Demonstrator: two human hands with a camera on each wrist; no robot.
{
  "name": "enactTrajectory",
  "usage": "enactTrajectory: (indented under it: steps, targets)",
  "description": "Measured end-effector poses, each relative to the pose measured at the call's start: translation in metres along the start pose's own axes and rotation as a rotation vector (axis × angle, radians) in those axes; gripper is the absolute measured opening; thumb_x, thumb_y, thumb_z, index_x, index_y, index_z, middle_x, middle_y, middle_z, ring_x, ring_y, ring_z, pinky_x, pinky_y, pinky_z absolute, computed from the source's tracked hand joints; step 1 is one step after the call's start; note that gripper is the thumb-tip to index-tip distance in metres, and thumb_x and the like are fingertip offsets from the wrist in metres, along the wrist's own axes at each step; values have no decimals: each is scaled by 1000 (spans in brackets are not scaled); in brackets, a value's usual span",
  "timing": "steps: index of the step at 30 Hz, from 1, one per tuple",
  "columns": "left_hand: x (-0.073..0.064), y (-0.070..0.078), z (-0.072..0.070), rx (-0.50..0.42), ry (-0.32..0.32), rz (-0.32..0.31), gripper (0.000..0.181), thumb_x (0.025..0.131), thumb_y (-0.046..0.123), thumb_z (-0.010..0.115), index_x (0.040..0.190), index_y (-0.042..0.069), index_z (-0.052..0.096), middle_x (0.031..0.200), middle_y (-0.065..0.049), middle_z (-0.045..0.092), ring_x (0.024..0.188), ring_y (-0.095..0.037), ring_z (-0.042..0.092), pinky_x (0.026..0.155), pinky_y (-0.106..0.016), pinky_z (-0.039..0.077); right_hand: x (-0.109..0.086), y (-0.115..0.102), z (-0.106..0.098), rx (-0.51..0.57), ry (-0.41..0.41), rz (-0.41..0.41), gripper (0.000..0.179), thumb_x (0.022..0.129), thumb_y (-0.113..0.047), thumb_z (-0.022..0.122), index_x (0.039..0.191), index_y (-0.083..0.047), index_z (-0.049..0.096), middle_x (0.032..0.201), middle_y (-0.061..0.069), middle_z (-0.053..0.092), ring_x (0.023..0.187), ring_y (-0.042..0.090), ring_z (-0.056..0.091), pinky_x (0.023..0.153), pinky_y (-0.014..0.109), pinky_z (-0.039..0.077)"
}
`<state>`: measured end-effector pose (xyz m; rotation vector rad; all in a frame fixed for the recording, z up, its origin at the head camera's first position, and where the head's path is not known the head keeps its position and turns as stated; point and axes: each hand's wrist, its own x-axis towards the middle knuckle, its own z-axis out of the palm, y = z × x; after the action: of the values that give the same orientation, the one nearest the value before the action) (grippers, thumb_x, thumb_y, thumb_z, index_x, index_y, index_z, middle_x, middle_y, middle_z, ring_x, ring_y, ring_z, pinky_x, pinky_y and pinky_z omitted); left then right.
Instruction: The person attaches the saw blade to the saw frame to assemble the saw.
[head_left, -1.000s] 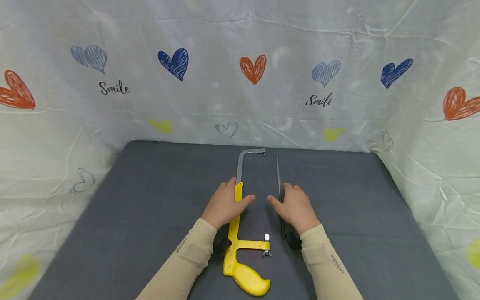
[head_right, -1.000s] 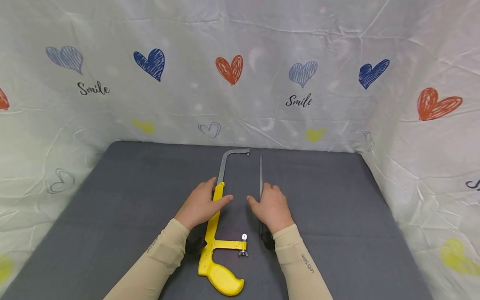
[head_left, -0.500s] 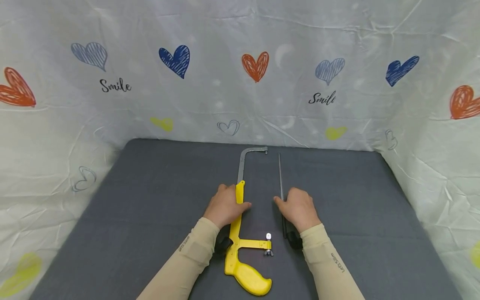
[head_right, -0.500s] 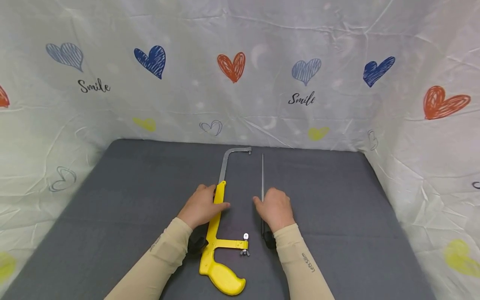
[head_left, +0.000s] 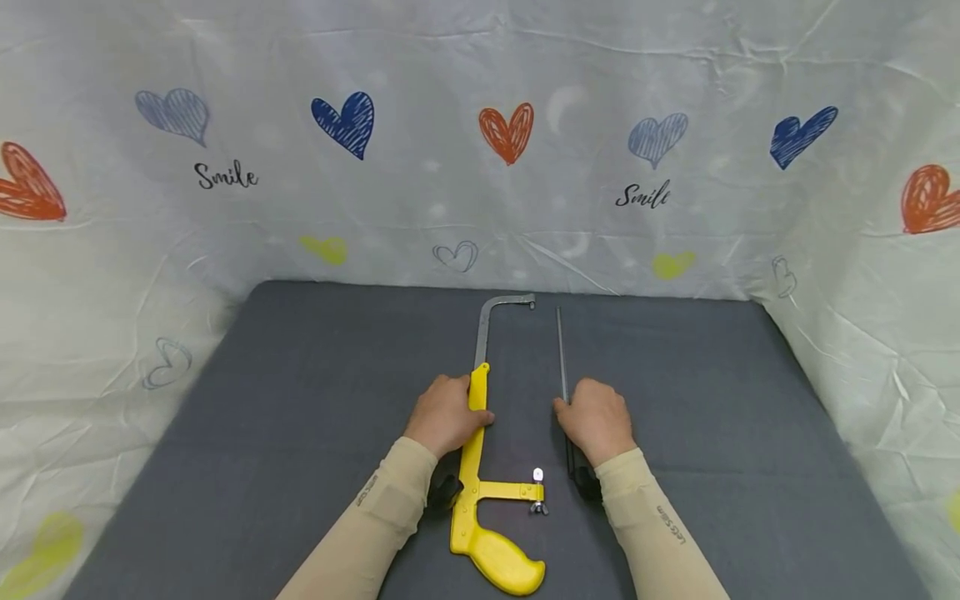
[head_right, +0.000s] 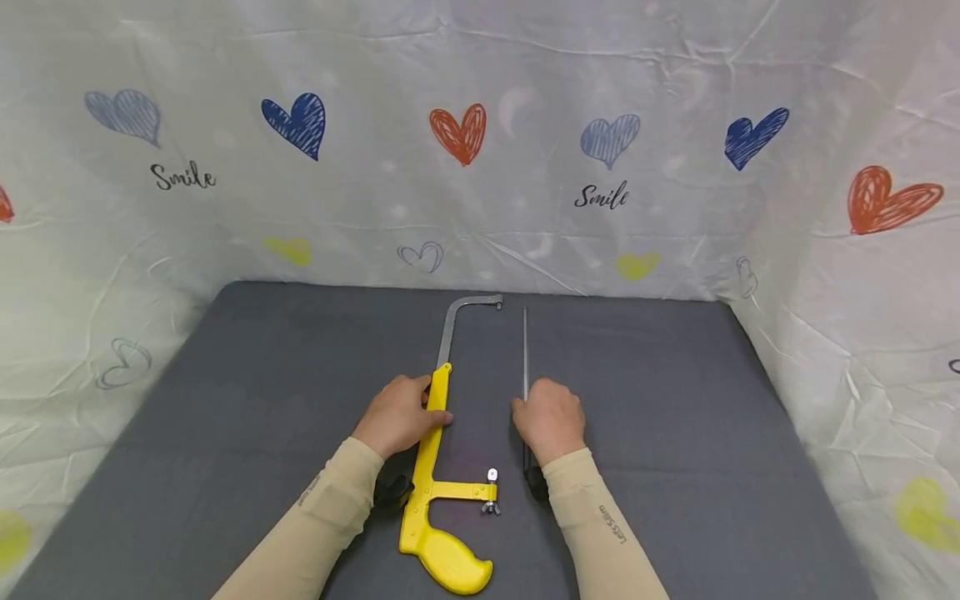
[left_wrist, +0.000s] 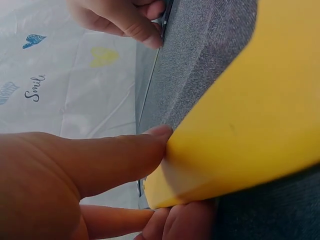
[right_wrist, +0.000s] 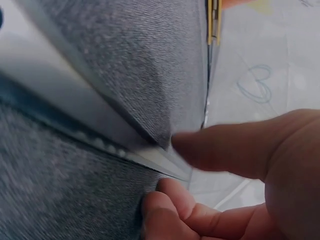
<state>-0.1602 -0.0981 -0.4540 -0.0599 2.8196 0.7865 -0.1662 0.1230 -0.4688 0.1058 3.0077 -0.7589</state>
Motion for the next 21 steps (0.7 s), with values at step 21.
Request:
enactTrajectory:
  steps: [21]
  targets:
    - [2,-2,2,-17,1,-7,79,92,28,88,155,-6,54,139,-27,63,105,-34,66,93,-47,63,1,0,1,-13,26,63,49,96,-17,68,53,-18,46,53,-3,35,48,18,39,44,33,29]
